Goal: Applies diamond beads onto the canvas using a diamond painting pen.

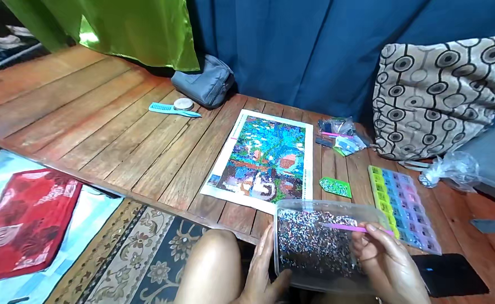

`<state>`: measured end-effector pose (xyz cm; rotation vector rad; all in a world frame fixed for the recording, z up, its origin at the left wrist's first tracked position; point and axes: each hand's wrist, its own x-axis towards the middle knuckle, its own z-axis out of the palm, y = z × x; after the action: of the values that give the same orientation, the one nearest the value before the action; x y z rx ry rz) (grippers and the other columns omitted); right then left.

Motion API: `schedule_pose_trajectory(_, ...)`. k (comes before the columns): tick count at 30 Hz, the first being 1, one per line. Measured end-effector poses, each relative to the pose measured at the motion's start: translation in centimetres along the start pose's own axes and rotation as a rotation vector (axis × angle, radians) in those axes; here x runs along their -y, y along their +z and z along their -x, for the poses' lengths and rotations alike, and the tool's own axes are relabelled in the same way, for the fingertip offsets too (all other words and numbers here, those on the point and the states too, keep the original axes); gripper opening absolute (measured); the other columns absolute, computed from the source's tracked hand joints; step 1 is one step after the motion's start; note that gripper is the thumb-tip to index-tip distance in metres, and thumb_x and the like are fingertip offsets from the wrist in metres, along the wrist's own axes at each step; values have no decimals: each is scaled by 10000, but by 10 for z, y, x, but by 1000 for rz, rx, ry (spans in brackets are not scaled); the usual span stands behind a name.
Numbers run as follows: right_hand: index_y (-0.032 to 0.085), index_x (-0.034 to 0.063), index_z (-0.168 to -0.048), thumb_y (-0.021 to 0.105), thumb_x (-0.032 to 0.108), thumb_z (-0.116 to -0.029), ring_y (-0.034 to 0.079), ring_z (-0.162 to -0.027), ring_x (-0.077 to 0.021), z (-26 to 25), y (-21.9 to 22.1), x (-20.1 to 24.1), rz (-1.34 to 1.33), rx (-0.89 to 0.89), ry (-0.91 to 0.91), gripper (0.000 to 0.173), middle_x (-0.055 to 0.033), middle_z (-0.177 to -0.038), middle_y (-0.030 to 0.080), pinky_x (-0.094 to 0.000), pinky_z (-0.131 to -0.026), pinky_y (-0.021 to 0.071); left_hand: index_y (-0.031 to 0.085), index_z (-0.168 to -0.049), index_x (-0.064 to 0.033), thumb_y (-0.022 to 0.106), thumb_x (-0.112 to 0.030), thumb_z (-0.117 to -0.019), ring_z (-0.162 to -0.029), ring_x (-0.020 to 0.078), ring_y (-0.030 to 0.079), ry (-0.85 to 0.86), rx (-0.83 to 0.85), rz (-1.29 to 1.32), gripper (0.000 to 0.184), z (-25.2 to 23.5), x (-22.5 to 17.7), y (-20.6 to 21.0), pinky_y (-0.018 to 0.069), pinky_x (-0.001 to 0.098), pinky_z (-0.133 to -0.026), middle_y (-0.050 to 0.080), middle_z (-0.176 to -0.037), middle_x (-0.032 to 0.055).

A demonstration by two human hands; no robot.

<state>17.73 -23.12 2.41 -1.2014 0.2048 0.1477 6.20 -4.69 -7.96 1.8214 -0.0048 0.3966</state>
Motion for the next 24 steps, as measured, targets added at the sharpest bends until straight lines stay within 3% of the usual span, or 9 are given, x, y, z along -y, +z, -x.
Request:
schedule_pose_trajectory(7, 622, 76, -859, 313, 51, -1065, 635, -515, -41, -33, 45, 15, 65, 65, -104, 372, -9, -678, 712, -154, -480, 517, 305, -1499, 175, 596, -243, -935, -1487, 380, 339, -73, 78, 96, 760, -3, -16, -8, 261, 473, -1230, 321, -1565, 351)
schedule_pose_trajectory(10, 643, 64, -867, 341, 25, -1062, 628, -514, -35, -46, 68, 18, 133, 78, -160, 361, 3, -671, 701, -154, -485, 524, 338, -1467, 199, 581, -328, -970, -1473, 348, 372, -27, 24, 123, 764, 2, -11, -3, 277, 446, -1222, 361, -1535, 363)
schedule_pose_trajectory(13, 659, 62, -892, 402, 1, -1044, 616, -515, -22, -57, 87, 15, 239, 102, -210, 304, 23, -680, 706, -149, -498, 515, 386, -1430, 214, 598, -326, -951, -1438, 321, 434, -26, -14, 87, 753, 4, -16, -2, 320, 393, -1199, 423, -1497, 358)
schedule_pose_trajectory(18, 645, 15, -941, 518, -21, -1019, 592, -513, -10, -77, 110, -3, 430, 130, -270, 153, 28, -683, 685, -145, -504, 502, 350, -1450, 215, 549, -402, -956, -1424, 438, 411, -54, 43, 72, 816, 0, -17, -3, 314, 490, -1187, 376, -1511, 389)
schedule_pose_trajectory(24, 638, -19, -962, 570, 41, -1025, 573, -544, -7, -93, 119, -21, 736, 137, -305, 110, 5, -709, 648, -165, -540, 494, 336, -1475, 191, 562, -440, -944, -1435, 436, 391, -79, 46, 107, 855, -1, -12, -1, 306, 509, -1184, 357, -1530, 376)
